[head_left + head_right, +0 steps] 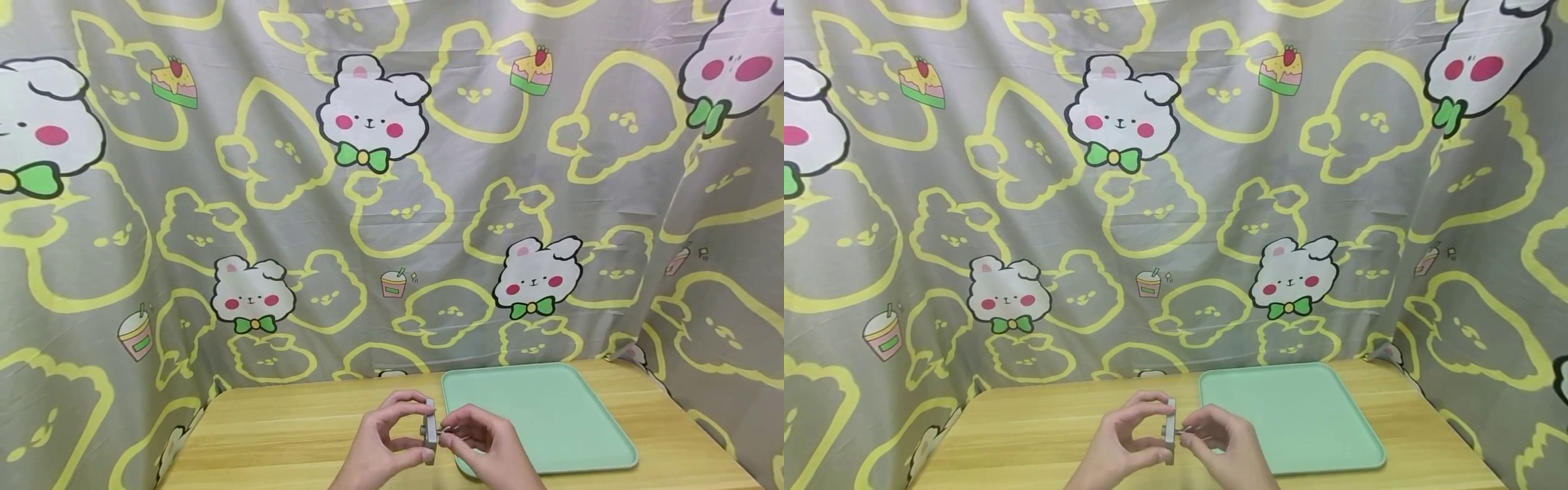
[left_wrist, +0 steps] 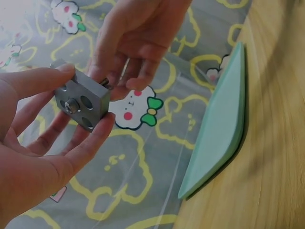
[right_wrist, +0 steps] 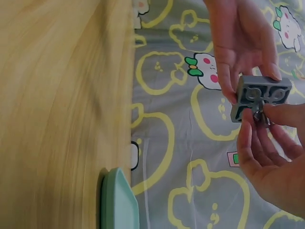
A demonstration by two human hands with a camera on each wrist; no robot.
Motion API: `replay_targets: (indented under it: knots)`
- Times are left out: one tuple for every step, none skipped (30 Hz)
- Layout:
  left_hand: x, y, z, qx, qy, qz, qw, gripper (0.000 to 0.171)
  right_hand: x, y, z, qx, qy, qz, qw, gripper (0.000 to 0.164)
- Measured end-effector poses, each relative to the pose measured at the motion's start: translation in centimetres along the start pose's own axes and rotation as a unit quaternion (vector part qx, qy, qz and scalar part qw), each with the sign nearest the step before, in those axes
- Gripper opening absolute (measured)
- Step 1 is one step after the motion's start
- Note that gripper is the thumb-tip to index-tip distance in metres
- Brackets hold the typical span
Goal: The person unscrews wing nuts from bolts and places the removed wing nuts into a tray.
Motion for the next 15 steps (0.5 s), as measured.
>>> replay_targets:
  knots:
    - [0.1,0.0,0.0,-0.002,-0.001,-0.004,1.0000,0.049,-0.1,-0.1,-0.1,0.024,0.011,-0.024,0.999,0.016]
    - [0.1,0.1,0.0,-0.004,-0.003,-0.008,1.0000,0.049,-0.3,-0.3,-0.1,0.053,0.022,-0.048,0.997,0.012]
    - [0.2,0.1,0.0,-0.008,-0.006,-0.011,0.9999,0.048,-0.4,-0.5,-0.2,0.085,0.034,-0.075,0.993,0.010]
    - [0.2,0.1,0.0,-0.011,-0.008,-0.014,0.9998,0.048,-0.5,-0.6,-0.2,0.119,0.045,-0.098,0.987,0.011]
    - [0.3,0.2,-0.1,-0.013,-0.010,-0.017,0.9997,0.048,-0.7,-0.7,-0.3,0.155,0.055,-0.120,0.979,0.015]
    - [0.3,0.2,-0.1,-0.014,-0.012,-0.018,0.9997,0.047,-0.8,-0.7,-0.3,0.189,0.064,-0.140,0.970,0.020]
    - [0.4,0.2,-0.1,-0.014,-0.012,-0.020,0.9996,0.047,-0.9,-0.7,-0.4,0.221,0.070,-0.155,0.960,0.024]
    - [0.4,0.2,-0.1,-0.013,-0.011,-0.020,0.9997,0.047,-1.0,-0.7,-0.4,0.248,0.077,-0.170,0.951,0.028]
    - [0.5,0.2,-0.1,-0.011,-0.010,-0.019,0.9997,0.047,-1.1,-0.7,-0.4,0.272,0.084,-0.185,0.940,0.031]
    - [0.5,0.2,-0.1,-0.007,-0.007,-0.018,0.9998,0.047,-1.1,-0.7,-0.4,0.298,0.091,-0.198,0.930,0.033]
    - [0.6,0.2,-0.1,-0.003,-0.003,-0.017,0.9998,0.047,-1.2,-0.6,-0.4,0.322,0.095,-0.208,0.918,0.030]
    - [0.6,0.2,-0.1,0.000,0.000,-0.016,0.9999,0.048,-1.3,-0.6,-0.4,0.345,0.099,-0.221,0.907,0.025]
    - [0.7,0.2,-0.1,0.003,0.003,-0.016,0.9999,0.048,-1.4,-0.6,-0.4,0.372,0.104,-0.235,0.892,0.018]
    - [0.7,0.2,-0.1,0.006,0.005,-0.016,0.9998,0.048,-1.6,-0.5,-0.4,0.396,0.109,-0.248,0.877,0.011]
    - [0.7,0.2,-0.1,0.008,0.007,-0.016,0.9998,0.048,-1.7,-0.5,-0.4,0.419,0.114,-0.260,0.863,0.003]
Point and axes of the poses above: each hand's wrist, its own z-axis towards the middle knuckle, its own x-axis out of the back of the hand, y = z × x, the point moved 3 cm from there along z, towards the middle knuckle, and after that the axes turned 4 degrees about -y, right-handed, at the moved point
